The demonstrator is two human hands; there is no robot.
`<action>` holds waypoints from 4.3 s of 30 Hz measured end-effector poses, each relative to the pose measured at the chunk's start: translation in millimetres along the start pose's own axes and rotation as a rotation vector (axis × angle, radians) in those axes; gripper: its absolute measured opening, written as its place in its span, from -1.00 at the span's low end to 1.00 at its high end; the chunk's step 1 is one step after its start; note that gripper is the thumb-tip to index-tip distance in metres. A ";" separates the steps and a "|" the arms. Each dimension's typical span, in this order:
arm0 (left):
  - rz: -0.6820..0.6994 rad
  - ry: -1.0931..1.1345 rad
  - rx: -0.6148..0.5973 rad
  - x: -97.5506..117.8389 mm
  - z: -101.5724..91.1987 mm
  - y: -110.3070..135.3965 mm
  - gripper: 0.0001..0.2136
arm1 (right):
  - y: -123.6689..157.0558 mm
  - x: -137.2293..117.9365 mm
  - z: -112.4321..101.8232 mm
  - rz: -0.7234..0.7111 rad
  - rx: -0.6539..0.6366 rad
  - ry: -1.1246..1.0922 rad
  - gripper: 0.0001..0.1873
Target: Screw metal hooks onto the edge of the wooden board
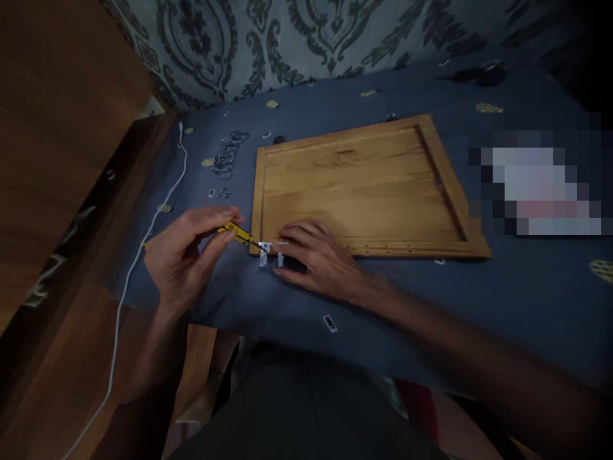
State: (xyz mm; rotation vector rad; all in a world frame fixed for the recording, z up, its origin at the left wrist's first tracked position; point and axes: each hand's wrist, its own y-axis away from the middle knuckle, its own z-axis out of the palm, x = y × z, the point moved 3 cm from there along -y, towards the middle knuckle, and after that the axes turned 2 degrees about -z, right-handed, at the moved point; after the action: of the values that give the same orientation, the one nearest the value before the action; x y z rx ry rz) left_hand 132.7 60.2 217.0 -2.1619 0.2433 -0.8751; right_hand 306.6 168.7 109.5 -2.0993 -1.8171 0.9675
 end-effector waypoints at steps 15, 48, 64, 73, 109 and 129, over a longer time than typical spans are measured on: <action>-0.038 -0.068 -0.044 0.2 -2.9 2.1 -0.82 | -0.5 0.7 0.8 0.029 -0.016 -0.032 -0.64; -0.028 -0.229 -0.059 6.2 3.8 -7.0 -0.86 | -0.8 -0.4 -0.4 0.026 -0.028 -0.017 -0.64; -0.063 -0.277 -0.041 13.2 8.1 -8.8 -0.88 | -0.7 0.3 -0.1 0.010 -0.041 0.012 -0.63; -0.103 -0.285 -0.043 12.8 9.0 -7.4 -0.90 | -1.5 0.3 -0.9 0.030 -0.047 -0.007 -0.62; -0.099 -0.275 0.070 5.9 1.9 3.4 -0.85 | -0.5 1.5 -0.3 0.027 -0.040 -0.029 -0.64; -0.053 -0.251 -0.018 4.8 5.1 2.9 -0.80 | -1.7 0.3 -1.1 0.035 -0.042 -0.002 -0.67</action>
State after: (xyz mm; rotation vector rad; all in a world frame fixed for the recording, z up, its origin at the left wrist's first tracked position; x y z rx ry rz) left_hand 139.9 59.2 215.0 -2.2772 0.0689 -0.6231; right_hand 306.0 169.7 111.2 -2.1623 -1.8228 0.9481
